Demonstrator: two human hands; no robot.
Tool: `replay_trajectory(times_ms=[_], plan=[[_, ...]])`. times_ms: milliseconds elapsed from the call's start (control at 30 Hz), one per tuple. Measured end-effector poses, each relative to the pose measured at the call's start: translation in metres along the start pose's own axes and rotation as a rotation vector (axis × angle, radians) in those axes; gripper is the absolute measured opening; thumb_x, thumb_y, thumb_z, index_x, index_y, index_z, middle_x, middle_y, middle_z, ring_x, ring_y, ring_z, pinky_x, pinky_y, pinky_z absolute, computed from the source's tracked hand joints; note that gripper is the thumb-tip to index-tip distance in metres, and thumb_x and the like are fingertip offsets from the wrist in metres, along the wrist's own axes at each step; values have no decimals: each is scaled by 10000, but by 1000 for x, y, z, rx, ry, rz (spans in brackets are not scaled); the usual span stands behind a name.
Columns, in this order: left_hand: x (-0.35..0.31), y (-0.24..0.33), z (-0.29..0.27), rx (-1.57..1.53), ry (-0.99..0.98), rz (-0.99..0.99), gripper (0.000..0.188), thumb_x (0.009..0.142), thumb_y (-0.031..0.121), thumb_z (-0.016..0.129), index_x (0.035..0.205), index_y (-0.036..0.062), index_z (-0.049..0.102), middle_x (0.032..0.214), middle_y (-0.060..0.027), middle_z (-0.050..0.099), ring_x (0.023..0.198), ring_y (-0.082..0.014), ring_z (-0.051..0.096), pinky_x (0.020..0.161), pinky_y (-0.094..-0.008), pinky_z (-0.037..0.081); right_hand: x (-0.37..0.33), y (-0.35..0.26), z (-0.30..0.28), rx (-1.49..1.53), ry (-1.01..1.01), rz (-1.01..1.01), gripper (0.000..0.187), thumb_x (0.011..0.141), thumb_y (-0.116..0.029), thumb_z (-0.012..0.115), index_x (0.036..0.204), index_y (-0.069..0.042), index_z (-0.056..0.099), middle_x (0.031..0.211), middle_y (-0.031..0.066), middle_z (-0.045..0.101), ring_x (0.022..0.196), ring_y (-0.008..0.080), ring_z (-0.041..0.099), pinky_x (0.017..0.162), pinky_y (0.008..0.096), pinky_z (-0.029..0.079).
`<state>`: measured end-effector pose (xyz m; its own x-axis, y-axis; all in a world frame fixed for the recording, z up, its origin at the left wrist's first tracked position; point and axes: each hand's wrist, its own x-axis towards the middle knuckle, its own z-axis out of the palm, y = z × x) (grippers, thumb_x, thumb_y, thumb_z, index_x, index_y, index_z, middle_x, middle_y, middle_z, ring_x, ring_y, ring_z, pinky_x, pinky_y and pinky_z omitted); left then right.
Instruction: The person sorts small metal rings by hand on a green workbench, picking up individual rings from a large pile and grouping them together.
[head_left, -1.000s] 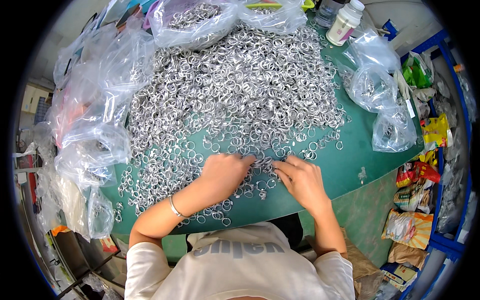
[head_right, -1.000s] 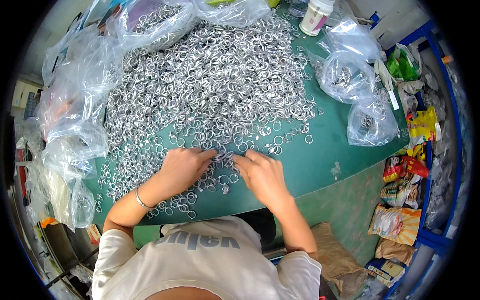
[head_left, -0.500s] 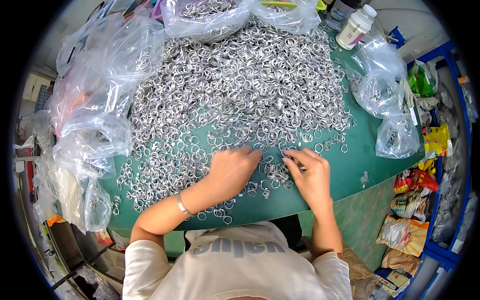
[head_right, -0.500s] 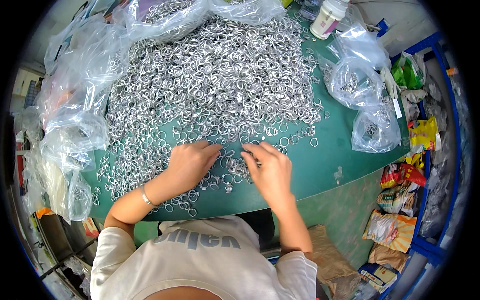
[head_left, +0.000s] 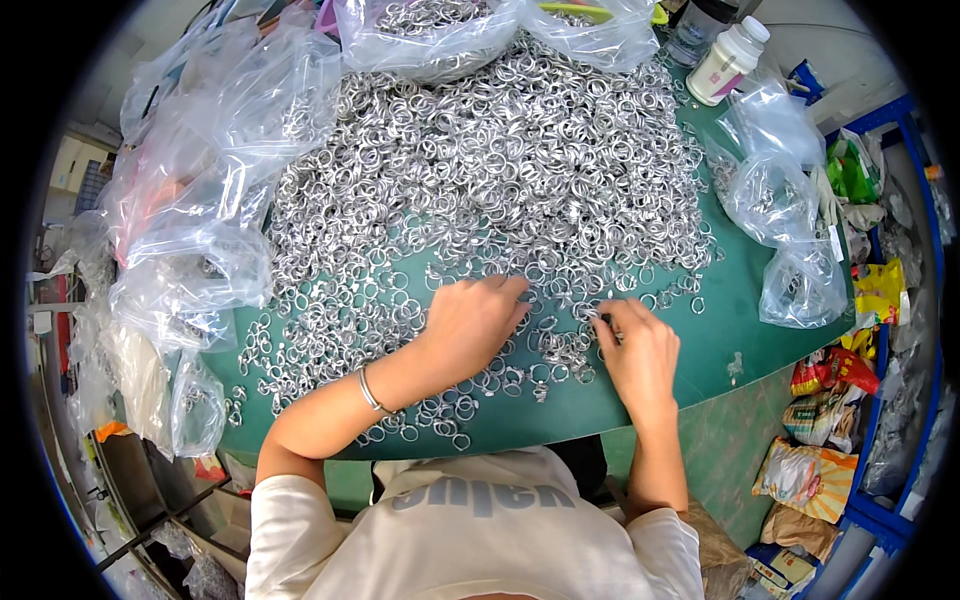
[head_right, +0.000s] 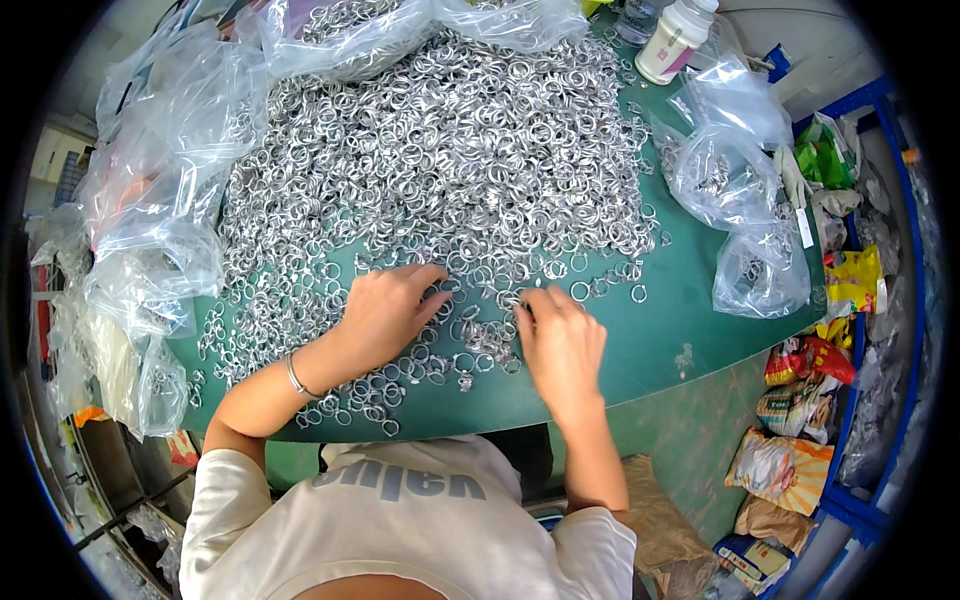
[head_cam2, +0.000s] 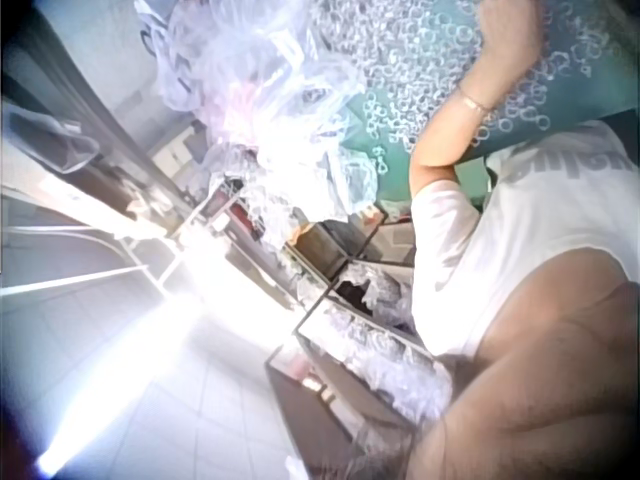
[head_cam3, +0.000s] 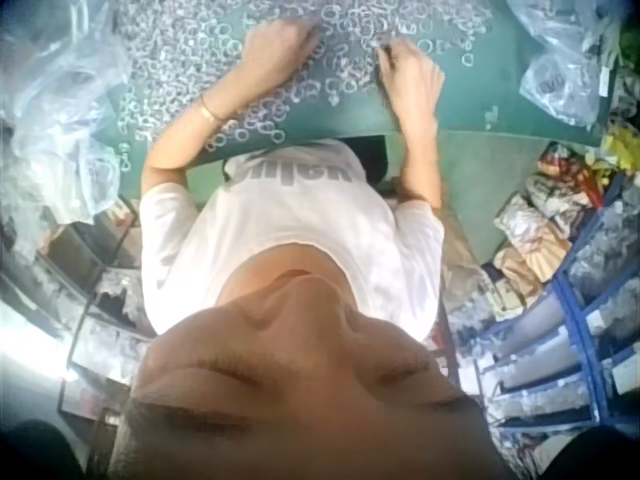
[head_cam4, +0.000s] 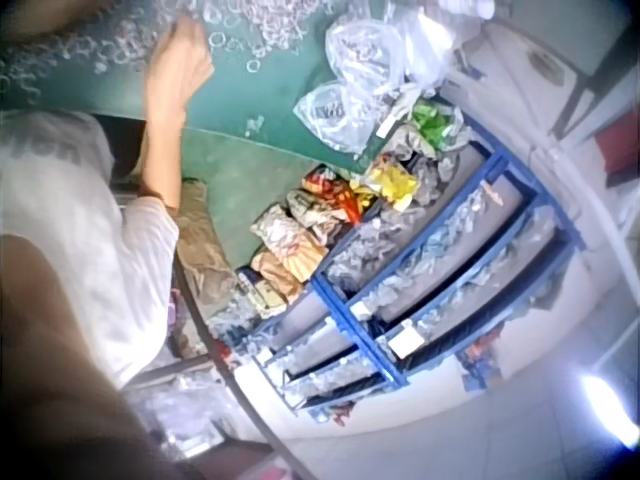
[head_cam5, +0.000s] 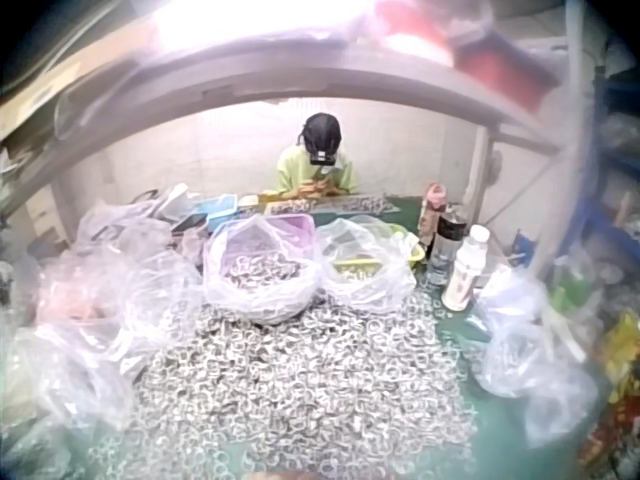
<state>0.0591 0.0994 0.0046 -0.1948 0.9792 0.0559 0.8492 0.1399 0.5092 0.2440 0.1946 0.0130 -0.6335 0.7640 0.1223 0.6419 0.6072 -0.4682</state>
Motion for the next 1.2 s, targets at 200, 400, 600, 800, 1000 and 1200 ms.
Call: replay_trajectory(times_ms=[200, 400, 600, 800, 1000, 1200], plan=[[8, -7, 5, 137, -52, 79, 138, 803, 142, 627, 927, 84, 650, 756, -109, 633, 619, -313, 621, 530, -402, 492, -1, -11, -9, 79, 67, -19, 187, 745, -84, 704, 929, -86, 671, 760, 82, 611, 617, 275, 616, 550, 381, 483], [12, -9, 13, 134, -48, 86, 112, 795, 128, 622, 890, 77, 649, 774, -111, 636, 627, -316, 621, 534, -401, 496, 16, -39, 34, -56, -19, -143, 53, 767, -101, 648, 774, -58, 619, 706, 78, 571, 642, 272, 622, 517, 391, 487], [9, -16, 12, 67, 72, 96, 67, 789, 106, 624, 838, 75, 656, 735, -89, 639, 581, -295, 613, 513, -380, 491, 16, -33, 24, 70, 39, -128, 54, 769, -100, 637, 746, -55, 619, 694, 71, 567, 637, 273, 619, 504, 386, 487], [7, -16, -1, -74, 229, -13, 97, 765, 88, 661, 860, 74, 677, 738, -102, 659, 531, -267, 593, 501, -332, 482, 15, -37, 37, -112, -31, -215, 54, 766, -107, 642, 757, -54, 634, 726, 92, 568, 661, 272, 615, 503, 393, 480], [3, -44, -35, -929, -101, -417, 79, 837, 75, 640, 901, 32, 657, 608, 17, 529, 488, -44, 410, 431, -225, 313, 20, -30, 19, 592, -70, -73, 80, 806, -90, 653, 766, -23, 640, 750, 69, 608, 602, 187, 593, 483, 328, 442], [-3, -59, -34, -1684, -396, -603, 54, 921, 101, 554, 911, 48, 560, 596, 82, 343, 485, -28, 258, 418, -177, 203, 12, -6, 12, 1942, -381, 240, 269, 921, -200, 484, 1100, -7, 541, 997, 177, 563, 568, 179, 541, 360, 217, 393]])
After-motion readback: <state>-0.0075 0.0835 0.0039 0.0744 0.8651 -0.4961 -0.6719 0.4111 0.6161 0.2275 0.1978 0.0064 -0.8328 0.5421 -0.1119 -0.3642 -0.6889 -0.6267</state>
